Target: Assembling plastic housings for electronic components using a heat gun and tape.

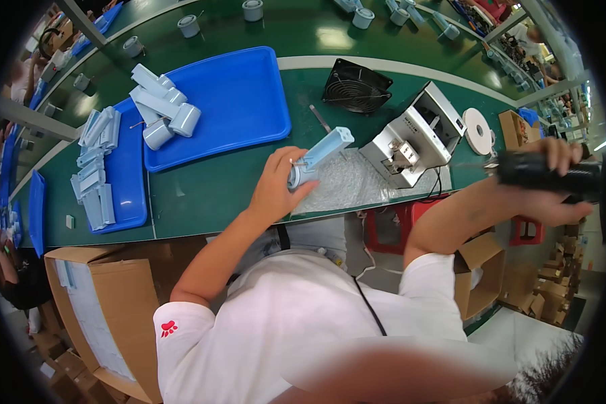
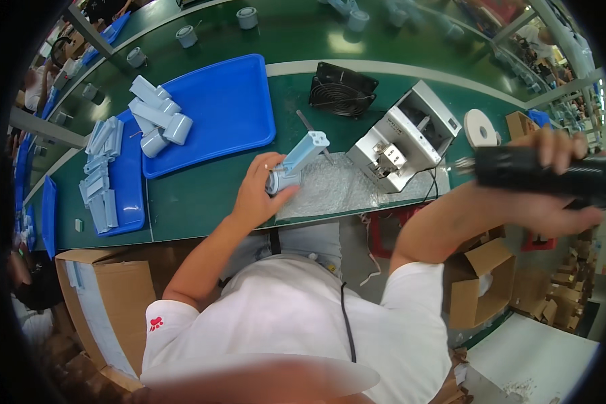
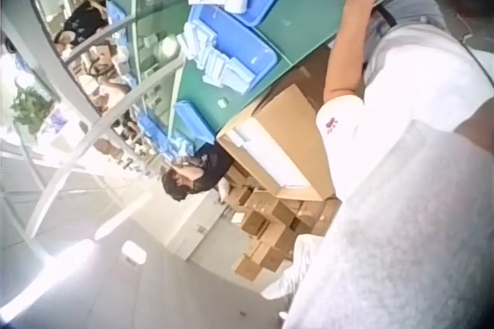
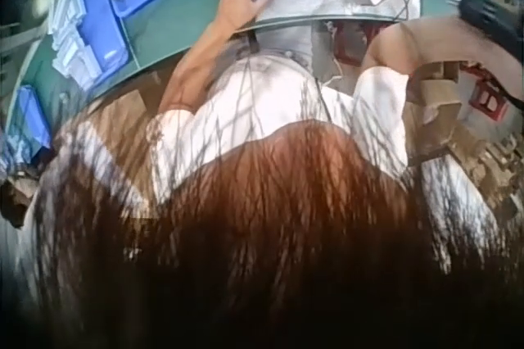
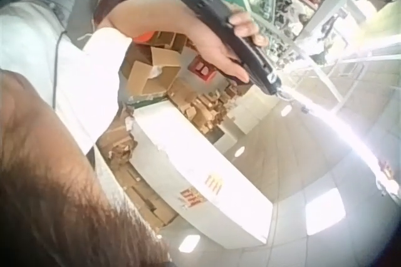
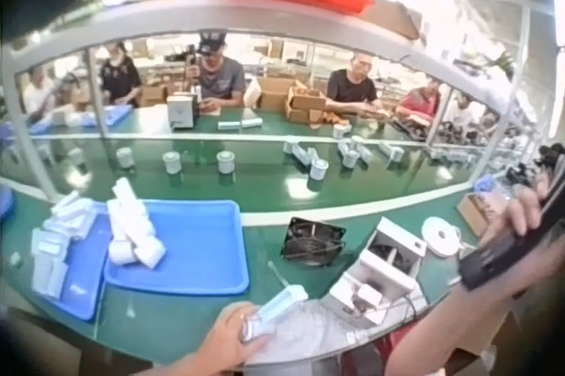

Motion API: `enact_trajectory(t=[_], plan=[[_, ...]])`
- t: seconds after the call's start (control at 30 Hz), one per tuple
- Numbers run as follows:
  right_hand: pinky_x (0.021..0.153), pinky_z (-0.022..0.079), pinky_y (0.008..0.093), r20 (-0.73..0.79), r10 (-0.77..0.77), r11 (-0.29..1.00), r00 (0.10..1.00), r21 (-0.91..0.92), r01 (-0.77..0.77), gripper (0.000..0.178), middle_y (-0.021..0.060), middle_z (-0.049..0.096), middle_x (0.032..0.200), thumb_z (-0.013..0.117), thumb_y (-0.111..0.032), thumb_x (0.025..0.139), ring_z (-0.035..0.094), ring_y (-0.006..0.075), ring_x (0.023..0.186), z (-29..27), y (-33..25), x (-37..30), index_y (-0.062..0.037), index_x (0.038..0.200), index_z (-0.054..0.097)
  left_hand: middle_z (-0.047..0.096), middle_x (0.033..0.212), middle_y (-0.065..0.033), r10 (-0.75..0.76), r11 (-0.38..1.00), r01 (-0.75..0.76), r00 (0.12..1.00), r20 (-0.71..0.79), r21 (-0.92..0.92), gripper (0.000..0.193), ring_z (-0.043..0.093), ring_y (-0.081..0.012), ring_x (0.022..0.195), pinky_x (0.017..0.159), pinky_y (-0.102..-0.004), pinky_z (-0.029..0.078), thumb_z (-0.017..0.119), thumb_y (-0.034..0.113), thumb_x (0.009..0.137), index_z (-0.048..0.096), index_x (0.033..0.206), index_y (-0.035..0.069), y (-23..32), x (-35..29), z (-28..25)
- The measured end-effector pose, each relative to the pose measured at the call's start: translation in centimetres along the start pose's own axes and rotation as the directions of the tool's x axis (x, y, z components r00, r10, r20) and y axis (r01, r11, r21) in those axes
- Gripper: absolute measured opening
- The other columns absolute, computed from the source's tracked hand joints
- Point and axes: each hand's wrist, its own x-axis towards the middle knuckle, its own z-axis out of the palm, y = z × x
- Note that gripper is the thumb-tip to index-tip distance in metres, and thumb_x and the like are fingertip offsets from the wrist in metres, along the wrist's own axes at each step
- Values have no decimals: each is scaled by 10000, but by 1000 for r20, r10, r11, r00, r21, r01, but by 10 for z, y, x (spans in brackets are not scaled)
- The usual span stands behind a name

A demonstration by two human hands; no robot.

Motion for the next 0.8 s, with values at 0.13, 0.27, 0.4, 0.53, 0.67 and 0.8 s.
enact_trajectory(t=[0.13, 0.27, 0.4, 0.53, 0.67, 0.8], plan=[[756, 480, 374, -214, -91, 847, 973, -531, -38, 522, 167, 521, 922, 485, -460, 938, 546, 248, 785, -54, 22, 49, 53, 1031, 502, 560, 1223, -158, 40, 999, -40, 999, -15, -9, 526, 582, -355, 1100, 907, -423, 511, 856, 109, 729, 591, 1181, 64, -10, 23, -31], [815, 525, 416, -298, 76, 729, 951, -635, -257, 416, 196, 551, 986, 437, -348, 1037, 584, 292, 837, -130, 48, 54, 58, 1104, 500, 565, 1194, -146, 210, 977, -215, 965, -156, -12, 510, 592, -332, 1093, 888, -399, 518, 874, 82, 703, 587, 1125, 82, -20, 61, -58], [869, 515, 435, -295, 73, 701, 953, -664, -259, 412, 227, 572, 1065, 371, -289, 1066, 578, 303, 921, -129, 62, 34, 97, 1158, 479, 568, 1210, -136, 196, 974, -214, 961, -193, -75, 528, 600, -306, 1098, 868, -386, 536, 882, 82, 709, 587, 1146, 111, -32, 75, -68], [867, 542, 432, -212, 182, 668, 960, -690, -279, 389, 226, 586, 1019, 412, -251, 1057, 603, 307, 928, -125, 60, 25, 97, 1224, 456, 571, 1214, -136, 206, 969, -228, 960, -191, -97, 545, 606, -308, 1091, 867, -382, 541, 890, 84, 699, 588, 1152, 107, -41, 72, -71], [875, 572, 450, -196, 90, 614, 976, -761, -209, 359, 238, 586, 1098, 507, -172, 1023, 629, 320, 938, -84, 56, 10, 87, 1266, 452, 578, 1221, -130, 205, 962, -239, 950, -234, -128, 558, 610, -305, 1087, 876, -389, 539, 892, 79, 697, 586, 1163, 107, -29, 67, -67], [882, 570, 460, 148, -316, -16, 937, -988, 151, 380, 230, 579, 1203, 568, -108, 989, 633, 312, 953, -20, 59, -19, 90, 1291, 450, 586, 1225, -125, 280, 949, -305, 930, -239, -76, 585, 616, -300, 1081, 873, -384, 540, 896, 81, 690, 581, 1183, 106, -20, 66, -70]])
